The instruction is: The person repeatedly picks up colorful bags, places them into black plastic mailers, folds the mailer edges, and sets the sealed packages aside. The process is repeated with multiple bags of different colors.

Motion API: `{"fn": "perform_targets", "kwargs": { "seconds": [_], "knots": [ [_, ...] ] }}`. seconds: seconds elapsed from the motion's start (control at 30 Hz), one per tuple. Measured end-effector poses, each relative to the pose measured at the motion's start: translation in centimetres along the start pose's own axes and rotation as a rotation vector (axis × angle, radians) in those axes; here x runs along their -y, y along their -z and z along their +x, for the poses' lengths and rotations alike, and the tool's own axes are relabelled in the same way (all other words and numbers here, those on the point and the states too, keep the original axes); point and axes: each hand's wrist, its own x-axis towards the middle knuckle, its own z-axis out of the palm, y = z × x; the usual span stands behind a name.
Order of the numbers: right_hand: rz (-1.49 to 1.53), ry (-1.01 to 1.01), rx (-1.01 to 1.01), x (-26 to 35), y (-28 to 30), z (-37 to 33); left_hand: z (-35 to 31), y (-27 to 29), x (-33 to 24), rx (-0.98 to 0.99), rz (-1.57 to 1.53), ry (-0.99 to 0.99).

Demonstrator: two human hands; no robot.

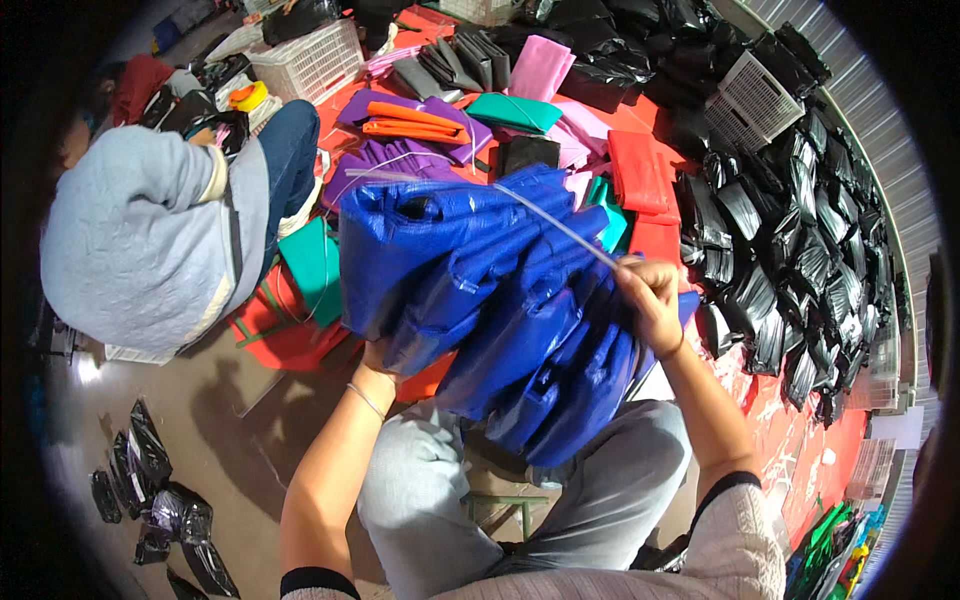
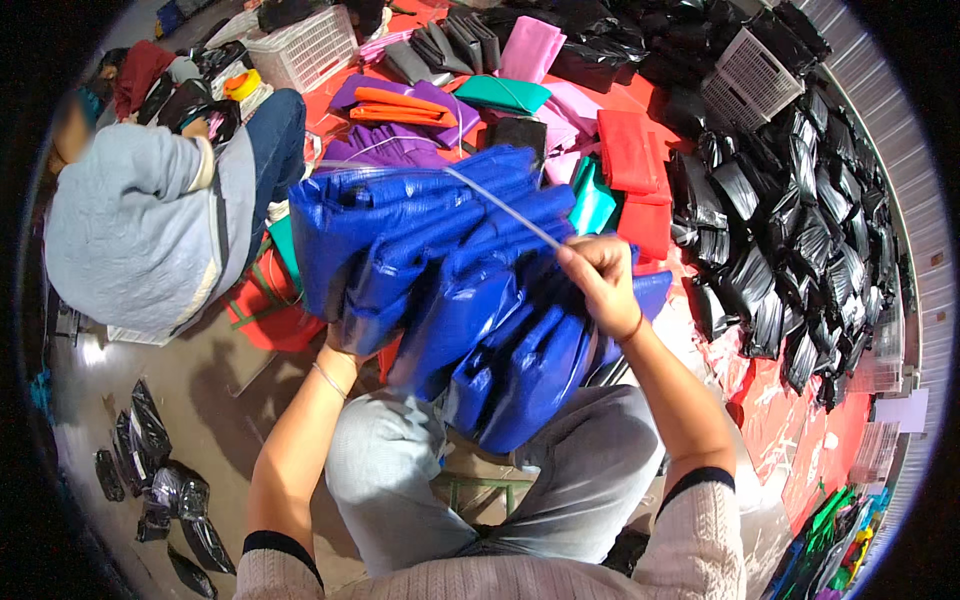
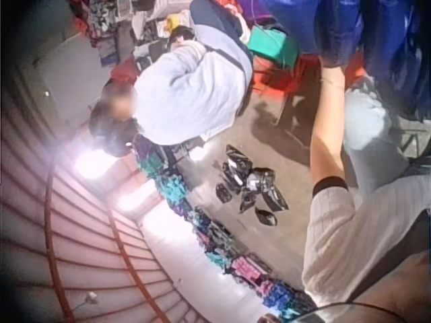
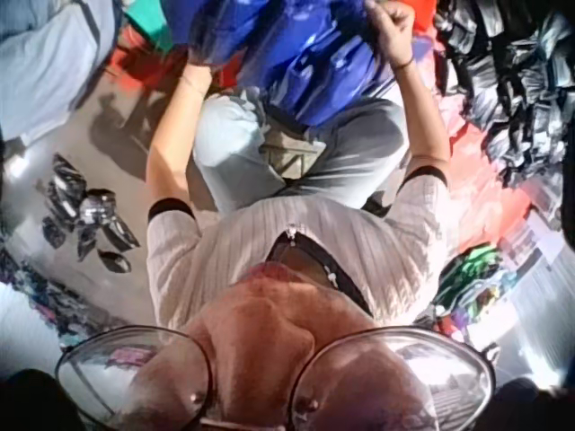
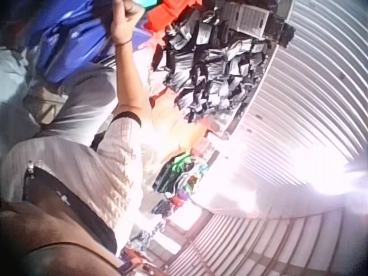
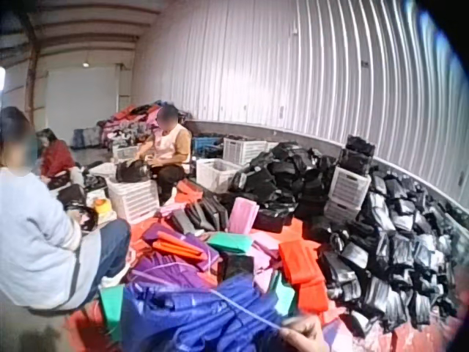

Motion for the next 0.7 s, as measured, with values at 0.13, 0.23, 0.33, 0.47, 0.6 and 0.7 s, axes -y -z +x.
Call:
{"fn": "perform_targets", "kwargs": {
  "seconds": [0.13, 0.23, 0.33, 0.47, 0.6, 0.7],
  "knots": [
    [-0.318, 0.219, 0.023, -2.9, 1.8, 5.6, -1.9, 1.1, -3.6, -0.189, -1.173, 0.133],
    [-0.452, 0.346, -0.022, -6.9, 2.0, 8.2, -0.4, 1.7, -4.6, -0.149, -1.291, 0.025],
    [-0.546, -0.066, 0.084, -11.4, 0.1, 4.6, 2.2, 1.5, -3.1, -0.160, -0.597, -0.034],
    [0.412, -0.865, 0.045, -16.3, -2.8, -2.0, 4.2, -3.3, 3.0, -0.110, -0.105, 0.276],
    [-0.751, -0.936, 0.347, -20.8, -3.4, -6.3, 4.4, -8.7, 7.8, 0.342, 0.631, 0.291],
    [-0.572, -0.642, 0.190, -22.6, -0.2, -7.4, 5.7, -10.4, 8.9, 0.286, 0.689, 0.361]
  ]
}}
